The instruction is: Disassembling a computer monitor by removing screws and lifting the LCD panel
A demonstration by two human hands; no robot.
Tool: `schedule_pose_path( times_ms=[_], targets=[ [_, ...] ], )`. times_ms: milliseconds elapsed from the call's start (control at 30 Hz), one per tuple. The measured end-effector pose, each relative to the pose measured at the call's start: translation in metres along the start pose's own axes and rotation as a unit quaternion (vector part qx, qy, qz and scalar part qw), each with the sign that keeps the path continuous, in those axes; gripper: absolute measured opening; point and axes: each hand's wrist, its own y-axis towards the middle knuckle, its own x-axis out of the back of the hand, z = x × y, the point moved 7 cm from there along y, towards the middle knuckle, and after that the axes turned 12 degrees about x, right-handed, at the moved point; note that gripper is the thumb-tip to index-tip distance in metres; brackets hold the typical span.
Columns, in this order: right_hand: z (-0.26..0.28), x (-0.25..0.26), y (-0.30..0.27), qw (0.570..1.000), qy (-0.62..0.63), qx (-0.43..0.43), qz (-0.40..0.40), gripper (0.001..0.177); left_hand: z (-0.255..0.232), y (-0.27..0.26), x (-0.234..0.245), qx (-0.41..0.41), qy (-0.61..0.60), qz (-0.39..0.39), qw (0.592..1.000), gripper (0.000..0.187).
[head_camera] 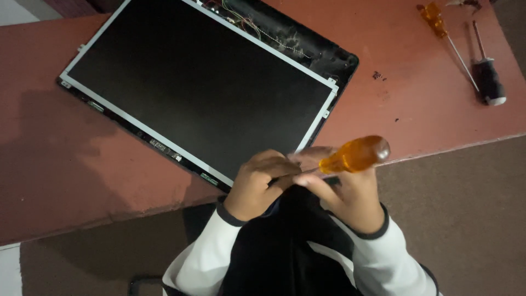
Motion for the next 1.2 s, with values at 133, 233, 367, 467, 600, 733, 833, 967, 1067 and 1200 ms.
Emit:
schedule_pose_path(
  times_ms=[133, 233, 367, 467, 600, 733, 833, 967, 1067, 1200],
  targets=[
    [-0.017, -0.015, -0.022, 0.999, -0.045, 0.021, -0.003, 0.025, -0.008, 0.000, 0.001, -0.015, -0.008, 0.017, 1.000, 0.008],
    [-0.026, -0.021, -0.038, 0.985, -0.165, 0.041, -0.007, 0.036, 0.010, -0.004, -0.003, -0.006, -0.004, 0.014, 1.000, 0.007],
    [0.005, -0.004, -0.005, 0.999, -0.026, 0.019, -0.014, 0.026, -0.013, 0.002, 0.009, -0.016, -0.033, -0.020, 0.999, 0.007],
    [-0.020, -0.010, -0.048, 0.960, -0.273, 0.054, 0.017, 0.040, -0.005, -0.002, 0.001, -0.032, -0.028, 0.018, 0.999, 0.008],
    [-0.011, -0.001, -0.033, 0.968, -0.246, 0.036, -0.016, 0.040, 0.006, -0.003, 0.004, -0.013, -0.021, 0.001, 1.000, 0.008],
    [-0.002, -0.003, -0.023, 0.999, 0.041, -0.019, 0.021, 0.008, 0.002, -0.006, 0.000, -0.028, 0.036, 0.049, 0.998, 0.014],
    [-0.007, -0.003, -0.027, 0.998, -0.054, -0.023, -0.005, 0.013, 0.002, -0.003, -0.002, -0.034, 0.030, 0.074, 0.996, 0.014],
    [-0.021, -0.016, -0.058, 0.944, -0.328, -0.028, 0.006, 0.067, -0.004, -0.005, -0.003, -0.038, 0.052, 0.083, 0.994, 0.014],
    [-0.014, -0.017, -0.043, 0.966, -0.186, -0.176, 0.030, 0.042, -0.007, -0.003, 0.000, -0.051, 0.063, 0.057, 0.995, 0.018],
    [-0.005, -0.002, -0.043, 0.989, -0.064, -0.124, -0.045, 0.027, -0.014, -0.004, -0.003, -0.081, 0.078, 0.055, 0.992, 0.024]
  ],
)
